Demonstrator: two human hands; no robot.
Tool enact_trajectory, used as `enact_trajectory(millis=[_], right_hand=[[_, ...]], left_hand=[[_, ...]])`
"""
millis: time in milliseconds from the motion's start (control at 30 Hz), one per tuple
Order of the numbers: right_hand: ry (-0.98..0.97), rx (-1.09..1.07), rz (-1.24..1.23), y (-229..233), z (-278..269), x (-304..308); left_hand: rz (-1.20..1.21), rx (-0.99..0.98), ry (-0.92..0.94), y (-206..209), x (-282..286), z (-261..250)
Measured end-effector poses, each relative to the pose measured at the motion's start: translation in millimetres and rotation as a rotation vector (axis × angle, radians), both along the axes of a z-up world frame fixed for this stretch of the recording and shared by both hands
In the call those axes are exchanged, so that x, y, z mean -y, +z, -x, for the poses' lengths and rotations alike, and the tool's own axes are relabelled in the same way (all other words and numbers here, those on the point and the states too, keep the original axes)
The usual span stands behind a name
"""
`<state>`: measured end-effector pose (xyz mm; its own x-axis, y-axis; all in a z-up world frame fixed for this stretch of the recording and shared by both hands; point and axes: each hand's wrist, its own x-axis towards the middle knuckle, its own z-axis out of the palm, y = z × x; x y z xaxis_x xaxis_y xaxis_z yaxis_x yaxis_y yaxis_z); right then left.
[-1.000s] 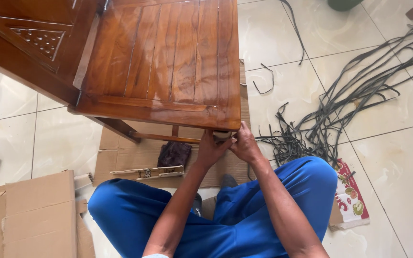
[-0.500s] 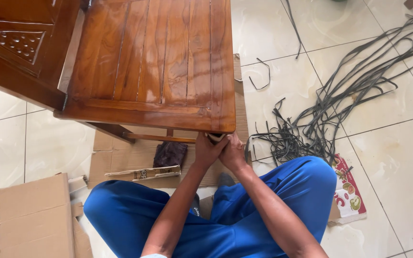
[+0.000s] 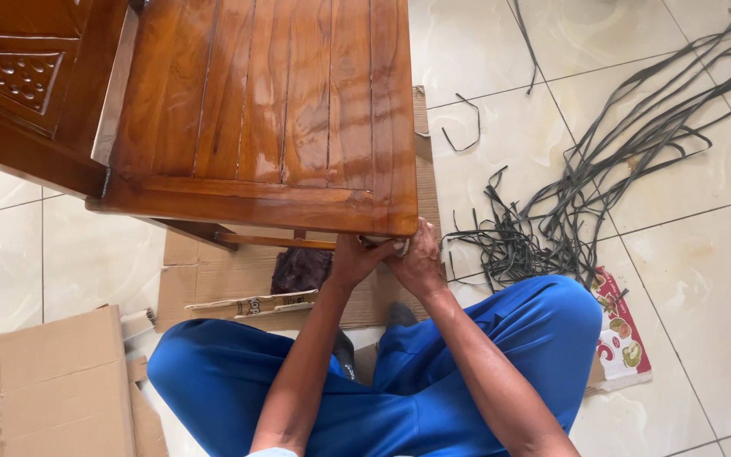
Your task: Wiping a wooden chair with a cloth and wrapping its legs with protective paper and straps.
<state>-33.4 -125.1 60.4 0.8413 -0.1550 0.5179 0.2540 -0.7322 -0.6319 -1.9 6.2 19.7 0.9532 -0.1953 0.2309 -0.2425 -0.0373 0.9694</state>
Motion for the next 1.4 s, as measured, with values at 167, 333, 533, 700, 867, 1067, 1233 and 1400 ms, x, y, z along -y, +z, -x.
enact_trajectory(millis=[167,333,533,700,867,1067,1233,1400], right_hand=[[0.005,-0.093,-0.128,-9.4,5.0,-7.9],[0.025,-0.049,-0.146,-14.4,4.1,-9.9],[0.249,-0.18,-0.3,-25.7,-1.4,7.0],[0.391,-0.404,-0.45,-88.2,-24.8,32.8],[0.561,-0.368,-0.668,-45.7,-32.9,40.1],[0.532,-0.129,-0.342,-30.4,-26.9,20.2],[0.225,-0.325,-0.458,-22.5,-26.2,0.1],[0.016,-0.548,-0.507,-64.2,-45.6,-0.9]], left_hand=[[0.006,0.04,0.079,-11.7,0.5,1.0],[0.075,0.015,0.072,-10.8,6.7,1.7],[0.03,0.217,0.125,-53.4,15.5,-0.1],[-0.001,0.309,0.132,-87.5,10.9,-4.3],[-0.009,0.239,0.124,-67.3,5.3,-1.6],[0.011,0.274,0.153,-68.2,5.4,-7.3],[0.008,0.258,0.152,-47.7,8.1,-1.5],[0.056,0.188,0.149,-44.0,11.2,-4.2]])
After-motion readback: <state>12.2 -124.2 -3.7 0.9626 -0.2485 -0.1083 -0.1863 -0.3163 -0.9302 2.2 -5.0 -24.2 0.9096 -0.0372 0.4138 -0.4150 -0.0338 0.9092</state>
